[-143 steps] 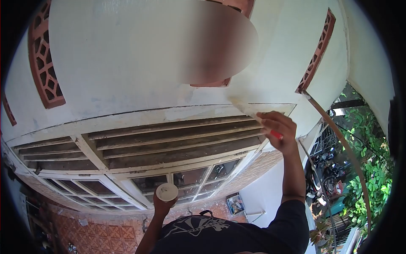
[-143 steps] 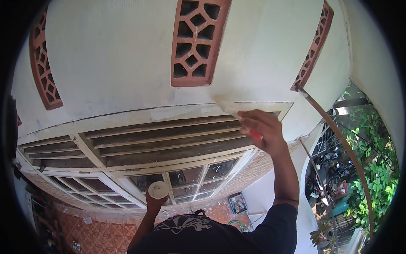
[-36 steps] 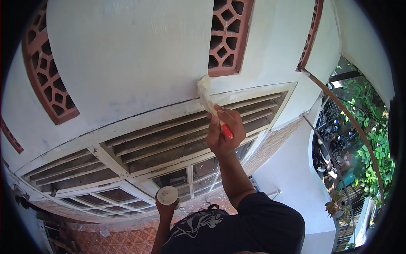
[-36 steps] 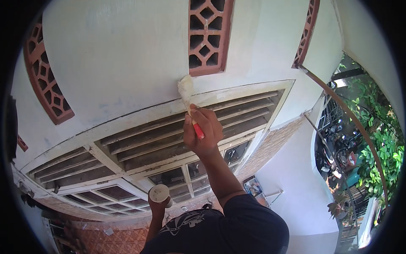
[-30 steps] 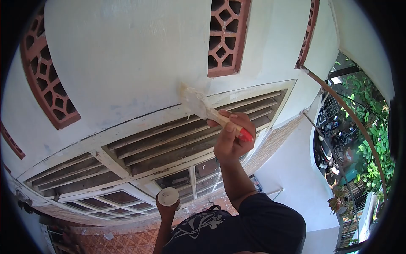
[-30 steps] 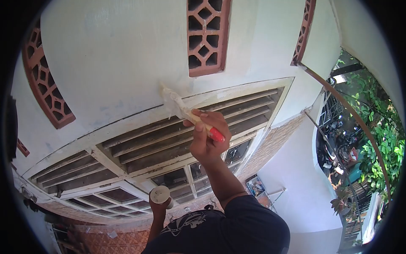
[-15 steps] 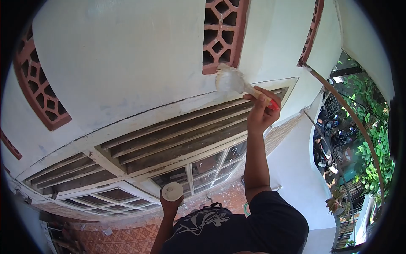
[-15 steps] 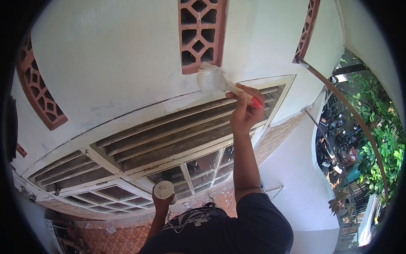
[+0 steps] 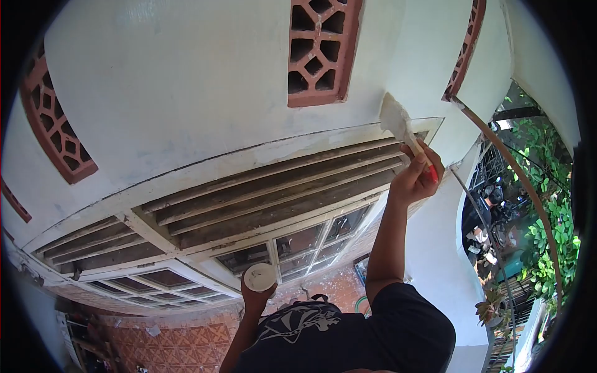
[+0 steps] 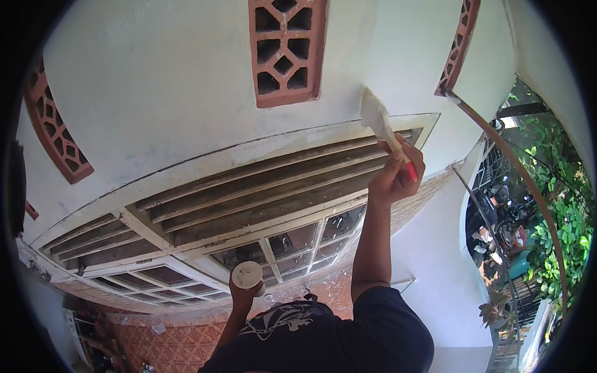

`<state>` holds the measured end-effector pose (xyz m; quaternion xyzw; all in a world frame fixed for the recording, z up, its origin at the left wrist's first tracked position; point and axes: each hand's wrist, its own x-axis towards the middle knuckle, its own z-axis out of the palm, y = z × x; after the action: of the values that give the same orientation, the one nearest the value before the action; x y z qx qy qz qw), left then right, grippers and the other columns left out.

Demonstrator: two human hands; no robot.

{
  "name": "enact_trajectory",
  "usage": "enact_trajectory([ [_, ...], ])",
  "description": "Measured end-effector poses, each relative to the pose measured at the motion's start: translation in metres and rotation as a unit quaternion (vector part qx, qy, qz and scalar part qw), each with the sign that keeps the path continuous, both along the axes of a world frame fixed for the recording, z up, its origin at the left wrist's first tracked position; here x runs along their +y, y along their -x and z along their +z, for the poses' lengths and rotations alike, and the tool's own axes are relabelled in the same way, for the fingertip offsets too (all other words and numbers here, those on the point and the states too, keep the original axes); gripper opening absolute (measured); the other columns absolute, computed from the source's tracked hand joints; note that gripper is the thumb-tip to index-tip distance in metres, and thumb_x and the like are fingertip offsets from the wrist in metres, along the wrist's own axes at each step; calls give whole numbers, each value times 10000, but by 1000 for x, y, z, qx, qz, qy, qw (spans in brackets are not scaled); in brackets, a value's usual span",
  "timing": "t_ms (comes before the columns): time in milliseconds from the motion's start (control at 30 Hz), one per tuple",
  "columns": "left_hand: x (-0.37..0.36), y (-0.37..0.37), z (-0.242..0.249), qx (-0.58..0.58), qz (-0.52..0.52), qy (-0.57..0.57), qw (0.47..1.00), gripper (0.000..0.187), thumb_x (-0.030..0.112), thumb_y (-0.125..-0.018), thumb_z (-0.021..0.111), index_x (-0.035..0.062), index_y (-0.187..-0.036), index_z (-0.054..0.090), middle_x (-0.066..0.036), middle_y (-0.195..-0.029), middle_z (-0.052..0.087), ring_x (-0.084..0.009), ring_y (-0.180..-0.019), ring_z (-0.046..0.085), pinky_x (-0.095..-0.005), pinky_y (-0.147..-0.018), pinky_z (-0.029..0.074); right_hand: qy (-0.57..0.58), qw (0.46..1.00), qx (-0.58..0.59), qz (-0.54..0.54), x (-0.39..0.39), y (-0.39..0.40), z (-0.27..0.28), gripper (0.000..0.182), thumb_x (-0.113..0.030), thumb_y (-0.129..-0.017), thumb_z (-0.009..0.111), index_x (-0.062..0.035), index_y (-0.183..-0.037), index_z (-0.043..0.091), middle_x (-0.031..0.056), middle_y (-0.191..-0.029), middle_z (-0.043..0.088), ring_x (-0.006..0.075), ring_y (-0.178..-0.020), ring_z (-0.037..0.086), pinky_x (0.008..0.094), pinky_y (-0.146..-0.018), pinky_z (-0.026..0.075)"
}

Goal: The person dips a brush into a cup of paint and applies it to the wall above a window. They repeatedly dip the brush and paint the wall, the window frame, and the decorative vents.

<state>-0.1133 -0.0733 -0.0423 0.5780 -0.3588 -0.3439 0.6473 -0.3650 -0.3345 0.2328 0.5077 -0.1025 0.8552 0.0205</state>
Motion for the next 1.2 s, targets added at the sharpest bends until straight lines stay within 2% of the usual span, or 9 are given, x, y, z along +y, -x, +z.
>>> enact_trajectory([
  [100,4,-1,-2,-14,7,-10,1000,729,100,-618,878,20,-1222,478,-120,-1110,616,-227,-1028,618,-360,-903,508,0,998,30,-49,0,-8,-4,161,-48,-933,592,45,-1055,543,228,-949,654,274,-831,682,359,-681,581],
  [167,6,-2,2,-21,17,-18,999,728,90,-614,877,22,-1219,478,-123,-1109,616,-227,-1027,619,-362,-903,510,13,956,194,-220,12,-18,-1,146,-53,-950,569,69,-1026,542,246,-994,627,298,-833,676,351,-715,596],
  [333,14,-11,6,-34,13,-19,999,726,83,-606,878,23,-1211,481,-123,-1103,616,-230,-1025,619,-366,-902,511,9,955,216,-205,42,-69,-6,161,5,-879,634,34,-1031,588,230,-950,656,300,-820,679,340,-655,576],
  [400,18,-16,7,-33,16,-20,999,724,81,-604,879,23,-1208,482,-122,-1100,616,-231,-1021,620,-366,-901,512,-11,969,209,-128,55,-88,-7,245,14,-762,735,21,-988,640,200,-947,672,302,-784,680,351,-646,564],
  [633,41,-40,5,-7,31,-7,999,719,81,-595,874,27,-1197,484,-116,-1082,615,-229,-1000,620,-366,-888,512,23,967,253,-29,97,-144,1,265,28,-722,751,29,-968,653,187,-932,670,294,-748,669,338,-630,560],
  [733,46,-49,9,-19,40,-11,999,721,86,-589,874,26,-1193,485,-116,-1078,614,-228,-997,620,-365,-885,512,24,964,262,-22,105,-150,3,223,-18,-849,655,14,-1059,589,226,-959,672,273,-753,691,333,-627,573],
  [833,51,-57,6,-19,40,-9,999,717,87,-587,874,25,-1188,488,-116,-1073,616,-225,-992,621,-363,-882,514,-16,985,119,127,100,-143,1,193,-77,-933,574,15,-1099,537,244,-1016,654,267,-746,690,346,-632,582],
  [900,53,-59,7,-9,34,-3,999,714,87,-586,873,25,-1186,490,-117,-1072,617,-223,-988,623,-363,-879,515,-86,949,-8,304,95,-136,1,178,-116,-994,488,9,-1122,491,253,-1047,637,268,-728,684,356,-625,588],
  [1200,50,-63,8,-10,-5,-6,1000,712,97,-589,877,24,-1184,493,-117,-1064,627,-223,-976,631,-355,-872,517,-143,885,-103,431,81,-112,-8,186,-160,-1007,502,-8,-1114,505,194,-1006,652,214,-683,654,369,-639,587],
])
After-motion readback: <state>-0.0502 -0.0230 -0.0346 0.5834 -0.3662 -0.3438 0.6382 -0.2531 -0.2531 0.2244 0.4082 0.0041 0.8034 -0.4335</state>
